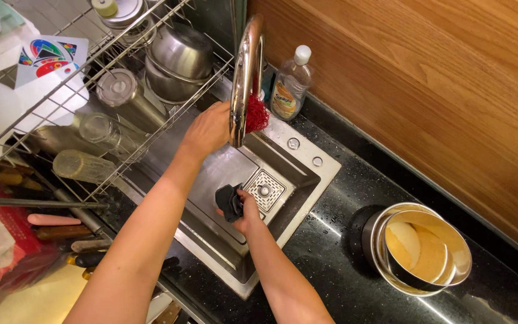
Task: Cleaning a metal countertop with a cloth and then washing the cloth in a kitchen sink.
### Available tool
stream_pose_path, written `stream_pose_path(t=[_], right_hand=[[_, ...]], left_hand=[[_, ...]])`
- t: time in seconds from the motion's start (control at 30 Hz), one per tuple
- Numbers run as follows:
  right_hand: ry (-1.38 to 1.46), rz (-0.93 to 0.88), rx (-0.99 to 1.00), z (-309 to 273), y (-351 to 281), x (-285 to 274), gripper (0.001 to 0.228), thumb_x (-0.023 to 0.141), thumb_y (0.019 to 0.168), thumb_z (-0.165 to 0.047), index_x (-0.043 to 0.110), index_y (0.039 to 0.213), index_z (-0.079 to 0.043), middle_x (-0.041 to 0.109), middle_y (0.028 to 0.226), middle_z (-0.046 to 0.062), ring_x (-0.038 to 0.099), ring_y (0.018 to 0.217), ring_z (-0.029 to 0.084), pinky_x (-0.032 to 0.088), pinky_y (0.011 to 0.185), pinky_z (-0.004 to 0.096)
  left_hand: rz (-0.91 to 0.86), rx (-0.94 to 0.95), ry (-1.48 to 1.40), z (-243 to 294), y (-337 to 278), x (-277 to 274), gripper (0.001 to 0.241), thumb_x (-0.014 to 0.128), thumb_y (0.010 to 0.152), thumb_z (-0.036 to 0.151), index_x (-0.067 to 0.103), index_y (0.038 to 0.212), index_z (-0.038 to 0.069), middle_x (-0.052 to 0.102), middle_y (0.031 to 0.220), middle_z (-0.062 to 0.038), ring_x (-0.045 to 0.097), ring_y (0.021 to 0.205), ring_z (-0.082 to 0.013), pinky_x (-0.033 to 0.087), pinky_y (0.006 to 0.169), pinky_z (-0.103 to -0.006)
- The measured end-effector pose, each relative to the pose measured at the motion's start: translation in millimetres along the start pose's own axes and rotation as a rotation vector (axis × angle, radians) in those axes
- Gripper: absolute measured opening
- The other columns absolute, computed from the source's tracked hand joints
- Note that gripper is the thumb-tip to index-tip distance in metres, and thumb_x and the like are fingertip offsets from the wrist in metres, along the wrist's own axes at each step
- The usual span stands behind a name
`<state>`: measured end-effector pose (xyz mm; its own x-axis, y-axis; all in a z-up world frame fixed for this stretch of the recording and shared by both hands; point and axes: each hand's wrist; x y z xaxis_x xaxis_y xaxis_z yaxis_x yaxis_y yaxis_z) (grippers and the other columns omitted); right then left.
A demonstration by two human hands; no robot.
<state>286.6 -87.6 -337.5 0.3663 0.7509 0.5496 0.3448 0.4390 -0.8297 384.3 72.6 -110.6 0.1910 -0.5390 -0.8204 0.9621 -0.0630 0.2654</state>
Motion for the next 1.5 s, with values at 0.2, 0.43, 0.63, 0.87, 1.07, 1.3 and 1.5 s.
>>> stream_pose_path(t=[0.2,0.43,0.63,0.87,1.07,1.3,1.5], right_hand=[[0.094,0.023,-0.033,-5.3,-7.1,5.7,0.031,0.062,0.095,-0.028,0.058,0.116,-0.006,0.069,0.119,0.019,0.07,0.106,0.038,0.057,0.091,0.062],[0.136,-0.012,-0.06,-13.1,-1.1,10.2,0.031,0.063,0.093,-0.03,0.061,0.113,-0.007,0.07,0.117,0.017,0.069,0.101,0.036,0.056,0.089,0.059],[0.259,-0.072,-0.105,-16.2,26.9,13.3,0.031,0.057,0.099,-0.023,0.062,0.119,0.0,0.071,0.116,0.02,0.07,0.101,0.036,0.058,0.092,0.055],[0.196,-0.018,-0.124,-23.1,50.4,12.3,0.03,0.048,0.098,-0.022,0.063,0.117,-0.005,0.071,0.115,0.015,0.07,0.099,0.033,0.057,0.092,0.054],[0.134,0.007,-0.117,-18.3,109.6,-19.2,0.024,0.053,0.098,-0.018,0.067,0.109,-0.001,0.072,0.103,0.015,0.07,0.094,0.032,0.06,0.085,0.048],[-0.481,0.19,-0.633,-10.5,131.5,-40.2,0.028,0.071,0.096,-0.027,0.073,0.111,-0.003,0.078,0.101,0.006,0.068,0.086,0.014,0.052,0.08,0.028],[-0.897,0.287,-0.877,-17.5,53.0,-8.6,0.038,0.064,0.099,-0.036,0.072,0.103,0.001,0.077,0.094,0.018,0.069,0.081,0.023,0.053,0.077,0.035]], left_hand=[[-0.016,-0.019,0.018,-4.8,-3.6,-1.0,0.017,0.063,0.093,0.014,0.07,0.108,0.008,0.067,0.108,-0.009,0.061,0.107,-0.0334,0.051,0.093,-0.0439],[-0.006,-0.001,0.022,-0.3,-5.8,-4.0,0.016,0.061,0.092,0.011,0.071,0.105,0.007,0.067,0.106,-0.009,0.061,0.104,-0.0334,0.052,0.091,-0.044],[0.007,0.045,0.023,-0.7,-7.5,-8.3,0.016,0.062,0.092,0.011,0.069,0.105,0.005,0.067,0.105,-0.011,0.06,0.104,-0.0348,0.051,0.09,-0.045],[0.006,0.03,0.056,-3.7,-9.9,-2.2,0.015,0.064,0.09,0.011,0.07,0.103,0.007,0.067,0.105,-0.009,0.061,0.102,-0.0329,0.05,0.091,-0.0449],[0.145,0.092,0.039,7.6,-22.8,-5.2,0.026,0.069,0.09,0.013,0.068,0.115,0.007,0.063,0.118,-0.011,0.06,0.109,-0.0341,0.047,0.096,-0.0448],[0.514,-0.262,-0.097,-0.7,-79.8,55.9,0.027,0.071,0.096,0.018,0.064,0.119,0.006,0.065,0.117,-0.014,0.064,0.113,-0.0317,0.05,0.1,-0.043],[0.052,-1.032,-0.433,-113.9,-172.0,288.1,0.052,0.06,0.1,0.055,0.061,0.122,0.009,0.066,0.108,-0.014,0.062,0.101,-0.0292,0.05,0.091,-0.0419]])
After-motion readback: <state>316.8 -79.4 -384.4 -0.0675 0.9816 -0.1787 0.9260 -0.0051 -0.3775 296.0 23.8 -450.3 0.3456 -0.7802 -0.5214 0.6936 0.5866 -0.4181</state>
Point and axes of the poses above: each hand's wrist, its own y-axis towards the middle knuckle, its own x-axis out of the palm, z = x × y
